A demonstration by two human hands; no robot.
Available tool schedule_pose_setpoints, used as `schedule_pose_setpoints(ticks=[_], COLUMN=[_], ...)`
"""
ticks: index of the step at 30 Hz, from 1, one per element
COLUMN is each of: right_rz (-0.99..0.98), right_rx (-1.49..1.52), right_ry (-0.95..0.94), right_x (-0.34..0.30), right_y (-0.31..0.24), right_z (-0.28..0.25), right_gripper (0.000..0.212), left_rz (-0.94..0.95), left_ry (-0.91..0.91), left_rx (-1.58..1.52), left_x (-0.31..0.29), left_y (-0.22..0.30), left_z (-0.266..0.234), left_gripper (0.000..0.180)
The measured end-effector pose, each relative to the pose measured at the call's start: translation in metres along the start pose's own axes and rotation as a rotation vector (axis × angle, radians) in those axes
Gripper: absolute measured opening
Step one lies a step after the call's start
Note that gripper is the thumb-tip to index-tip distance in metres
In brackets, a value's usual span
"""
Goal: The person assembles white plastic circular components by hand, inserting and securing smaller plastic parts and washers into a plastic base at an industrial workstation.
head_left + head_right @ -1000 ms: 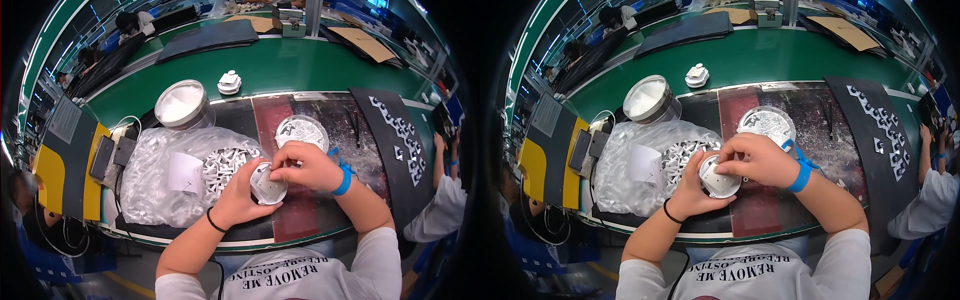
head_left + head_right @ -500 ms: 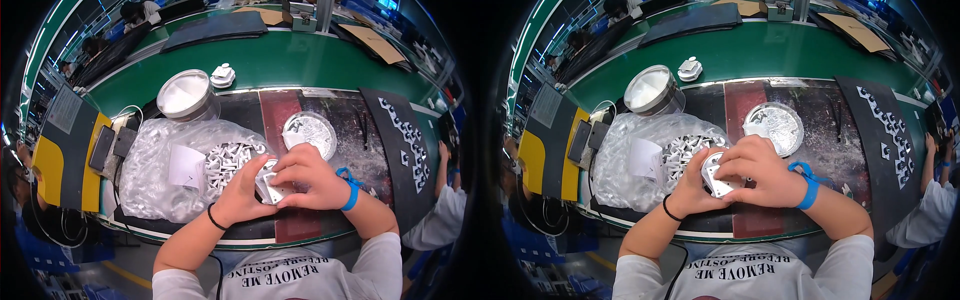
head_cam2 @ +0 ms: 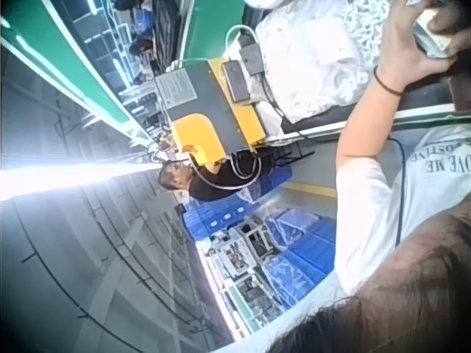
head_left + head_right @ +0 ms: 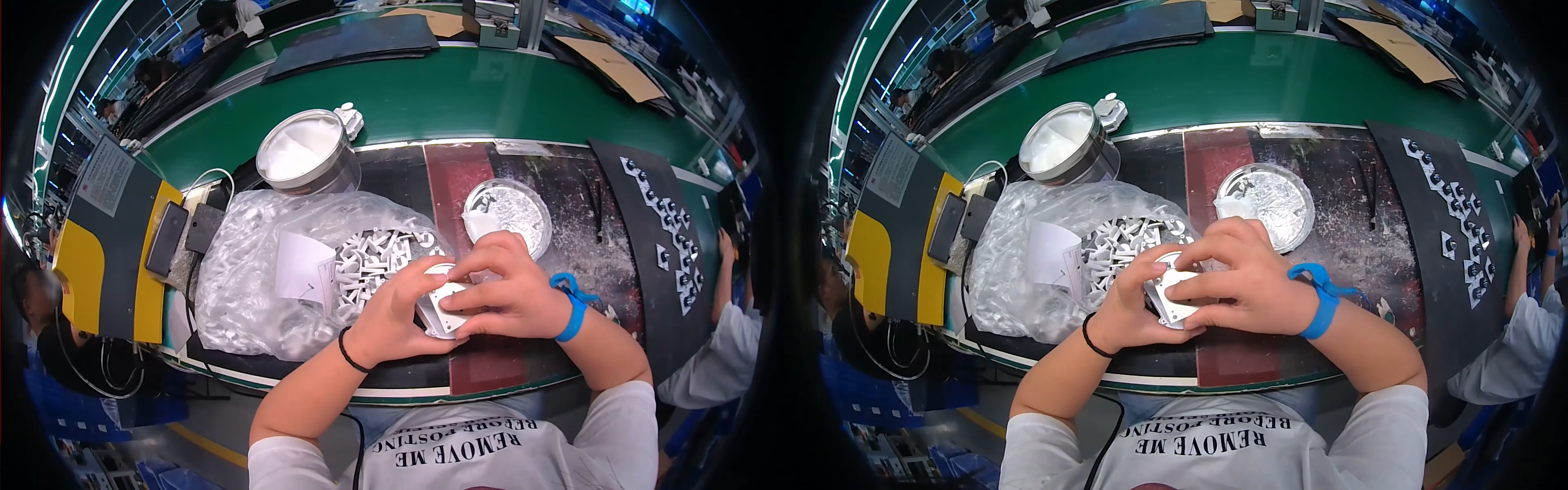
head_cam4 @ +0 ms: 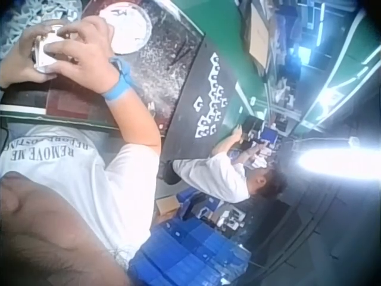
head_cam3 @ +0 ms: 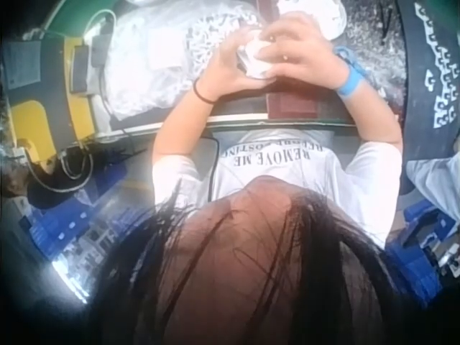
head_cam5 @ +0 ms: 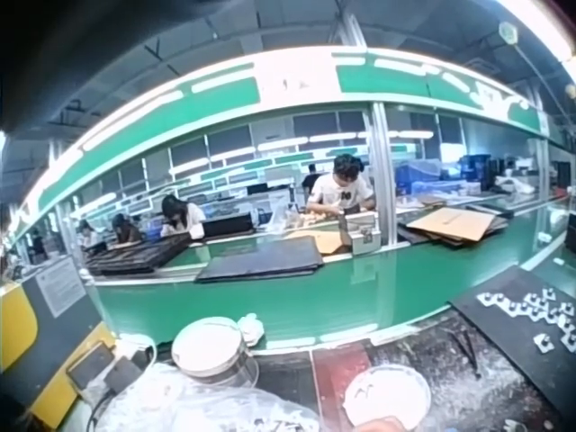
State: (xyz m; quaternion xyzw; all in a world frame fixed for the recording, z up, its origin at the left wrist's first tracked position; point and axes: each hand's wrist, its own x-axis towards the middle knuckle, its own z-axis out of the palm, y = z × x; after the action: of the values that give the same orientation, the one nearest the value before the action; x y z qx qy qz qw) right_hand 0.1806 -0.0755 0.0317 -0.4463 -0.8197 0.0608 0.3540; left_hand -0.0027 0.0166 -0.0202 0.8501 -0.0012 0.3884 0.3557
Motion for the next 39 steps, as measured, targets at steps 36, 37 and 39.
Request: schedule_pose_setpoints(ticks=[36, 37, 39], right_rz=[-0.020, -0.021, -0.026], right_rx=[0.135, 0.130, 0.126], right_ry=[-0.029, -0.024, -0.029], right_x=[-0.0009, -0.0009, -0.0002], right_y=[0.0058, 0.0061, 0.0061], right_z=[0.0010, 0.0012, -0.0005], right_gripper=[0.028, 0.028, 0.028], left_rz=[0.036, 0.037, 0.034], left_ry=[-0.038, -0.035, -0.039], left_rx=[-0.008, -0.011, -0.030], left_x=[0.0043, 0.0041, 0.0027], left_y=[0.0039, 0.0037, 0.0032], left_z=[-0.0023, -0.0022, -0.0013], left_gripper=[0.077, 0.077, 0.076])
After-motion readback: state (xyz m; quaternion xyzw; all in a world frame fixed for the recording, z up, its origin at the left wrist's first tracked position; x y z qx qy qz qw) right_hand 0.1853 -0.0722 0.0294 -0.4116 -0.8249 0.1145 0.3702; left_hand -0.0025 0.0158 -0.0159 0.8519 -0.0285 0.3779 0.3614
